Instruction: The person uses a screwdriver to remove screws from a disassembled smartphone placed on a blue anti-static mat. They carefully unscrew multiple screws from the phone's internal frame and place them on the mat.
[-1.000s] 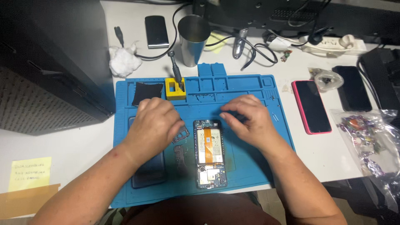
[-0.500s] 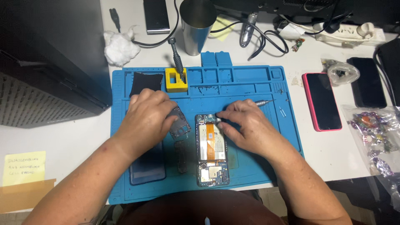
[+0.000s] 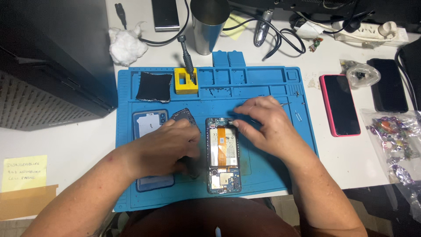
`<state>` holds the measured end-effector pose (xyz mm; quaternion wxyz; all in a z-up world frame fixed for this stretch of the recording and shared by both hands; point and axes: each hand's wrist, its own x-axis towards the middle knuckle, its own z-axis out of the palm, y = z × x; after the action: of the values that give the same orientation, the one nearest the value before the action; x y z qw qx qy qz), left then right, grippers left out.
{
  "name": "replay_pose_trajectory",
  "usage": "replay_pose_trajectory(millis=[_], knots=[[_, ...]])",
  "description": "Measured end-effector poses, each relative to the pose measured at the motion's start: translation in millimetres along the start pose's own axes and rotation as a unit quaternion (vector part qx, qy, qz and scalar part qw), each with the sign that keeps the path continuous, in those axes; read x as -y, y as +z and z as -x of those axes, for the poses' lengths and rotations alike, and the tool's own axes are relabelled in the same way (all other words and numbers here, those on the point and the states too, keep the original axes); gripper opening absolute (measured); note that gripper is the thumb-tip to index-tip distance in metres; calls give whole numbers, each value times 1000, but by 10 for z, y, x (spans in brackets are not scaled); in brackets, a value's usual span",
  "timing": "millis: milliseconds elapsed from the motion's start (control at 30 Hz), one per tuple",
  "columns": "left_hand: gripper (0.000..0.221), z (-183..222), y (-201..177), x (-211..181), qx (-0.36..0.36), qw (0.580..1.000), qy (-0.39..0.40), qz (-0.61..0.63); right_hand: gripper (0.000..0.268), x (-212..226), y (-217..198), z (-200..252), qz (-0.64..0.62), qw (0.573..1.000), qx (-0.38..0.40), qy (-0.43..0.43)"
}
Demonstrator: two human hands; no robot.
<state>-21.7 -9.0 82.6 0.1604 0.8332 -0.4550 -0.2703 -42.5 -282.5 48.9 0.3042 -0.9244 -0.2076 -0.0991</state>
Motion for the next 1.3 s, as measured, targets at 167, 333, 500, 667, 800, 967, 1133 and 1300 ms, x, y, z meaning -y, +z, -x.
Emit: replay_pose_trajectory(millis=[167,333,500,667,800,967,1133,1300], knots=[[15,-27,131,145,21,999,16,18,20,-38,-18,-16,-6,999,-41,-8],[8,-73,160,219,-158,965,173,119,16,-47,112,34,-113,993,-34,-17],[10,-423,246,177,-328,889,265,181,50,-81,260,166,-488,863,121,41],[18,-557,274,127,-311,886,274,207,55,-441,528,294,-546,827,125,52],[15,-573,328,153,-297,880,234,289,43,-366,524,252,-550,829,30,98],[22,-568,374,268,-321,863,129,367,35,-341,342,124,-469,875,-33,111],[15,-717,637,162,-309,832,79,455,52,-189,387,104,-439,891,-76,87],[14,-776,683,147,-340,721,42,603,37,-158,427,99,-439,885,-77,137]])
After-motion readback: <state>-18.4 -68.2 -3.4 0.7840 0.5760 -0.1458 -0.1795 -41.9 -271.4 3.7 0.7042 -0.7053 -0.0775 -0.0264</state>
